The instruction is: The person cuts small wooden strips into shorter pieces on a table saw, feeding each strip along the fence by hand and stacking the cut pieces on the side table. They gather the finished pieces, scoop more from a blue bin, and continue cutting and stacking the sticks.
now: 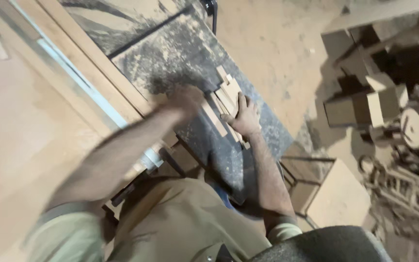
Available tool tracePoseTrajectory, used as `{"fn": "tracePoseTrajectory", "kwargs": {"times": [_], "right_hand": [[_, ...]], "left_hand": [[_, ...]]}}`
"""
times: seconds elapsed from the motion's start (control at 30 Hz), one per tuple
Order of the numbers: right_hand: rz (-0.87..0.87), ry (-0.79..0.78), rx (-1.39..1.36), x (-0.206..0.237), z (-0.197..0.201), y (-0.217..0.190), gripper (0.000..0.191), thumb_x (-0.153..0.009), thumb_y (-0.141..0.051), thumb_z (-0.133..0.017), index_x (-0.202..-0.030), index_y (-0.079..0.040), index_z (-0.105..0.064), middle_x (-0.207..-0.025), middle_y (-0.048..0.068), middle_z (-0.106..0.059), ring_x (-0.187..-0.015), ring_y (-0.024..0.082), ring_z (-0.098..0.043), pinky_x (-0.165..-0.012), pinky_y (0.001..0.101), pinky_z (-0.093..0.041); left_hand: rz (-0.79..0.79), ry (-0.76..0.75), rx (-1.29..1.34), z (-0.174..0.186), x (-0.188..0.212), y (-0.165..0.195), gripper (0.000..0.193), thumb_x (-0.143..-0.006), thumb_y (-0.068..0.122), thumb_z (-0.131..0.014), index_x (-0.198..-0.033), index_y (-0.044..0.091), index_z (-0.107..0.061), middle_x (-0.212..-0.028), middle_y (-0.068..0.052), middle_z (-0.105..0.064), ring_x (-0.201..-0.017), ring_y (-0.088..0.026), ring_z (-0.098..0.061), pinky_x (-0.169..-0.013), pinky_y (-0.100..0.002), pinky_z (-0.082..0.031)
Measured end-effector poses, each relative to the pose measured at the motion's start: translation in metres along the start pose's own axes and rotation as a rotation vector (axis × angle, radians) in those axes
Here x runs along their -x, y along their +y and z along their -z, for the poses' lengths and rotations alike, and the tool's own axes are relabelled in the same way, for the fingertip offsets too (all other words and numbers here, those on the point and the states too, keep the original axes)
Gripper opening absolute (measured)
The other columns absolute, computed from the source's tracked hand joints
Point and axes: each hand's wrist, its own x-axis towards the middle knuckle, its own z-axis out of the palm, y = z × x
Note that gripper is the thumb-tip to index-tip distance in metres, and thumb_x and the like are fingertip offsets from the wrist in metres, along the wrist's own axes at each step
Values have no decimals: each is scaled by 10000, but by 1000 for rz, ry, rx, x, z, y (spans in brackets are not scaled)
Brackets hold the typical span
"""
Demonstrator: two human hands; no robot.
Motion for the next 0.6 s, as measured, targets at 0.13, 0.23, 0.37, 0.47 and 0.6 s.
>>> {"fn": "tracePoseTrajectory", "kwargs": {"times": [0.13, 0.23, 0.37, 0.47, 0.6], "right_hand": [[108, 59, 18, -3, 6, -1, 989, -745, -566, -779, -1498, -26, -432, -1362, 320, -551, -1252, 494, -534, -1054, 546, -441], [91, 81, 83, 1, 13, -5, 944, -747, -582, -782, -1473, -79, -450, -1308, 300, -580, -1217, 488, -541, -1039, 556, -441], [76, 94, 93, 13, 10, 3, 851, -765, -582, -757, -1437, -136, -486, -1246, 274, -615, -1192, 497, -571, -971, 576, -508], [208, 256, 54, 17, -1, 16, 863, -780, -585, -771, -1444, -121, -470, -1169, 260, -617, -1119, 524, -570, -924, 642, -486], [364, 279, 70, 8, -10, 24, 1013, -617, -557, -853, -1412, -51, -479, -1128, 298, -583, -1013, 524, -578, -818, 639, -499]], "left_hand": [[-555, 172, -1002, -66, -1, 4, 198, -920, 221, -534, -946, 135, -711, -1008, -95, -656, -969, -286, -629, -847, -531, -502], [-717, 288, -1132, -68, 10, -1, 161, -921, 220, -561, -941, 141, -700, -1023, -77, -642, -996, -299, -617, -862, -521, -492], [-593, 434, -1025, -50, 47, 16, 92, -843, 159, -617, -844, 88, -676, -917, -114, -646, -917, -307, -640, -843, -457, -516], [-104, 583, -839, -21, 101, 38, 88, -847, 96, -610, -860, 31, -667, -856, -183, -657, -838, -365, -654, -745, -494, -527], [335, 874, -543, 8, 185, 19, 233, -952, 231, -611, -938, 4, -661, -962, -252, -668, -897, -436, -669, -816, -540, -551]]}}
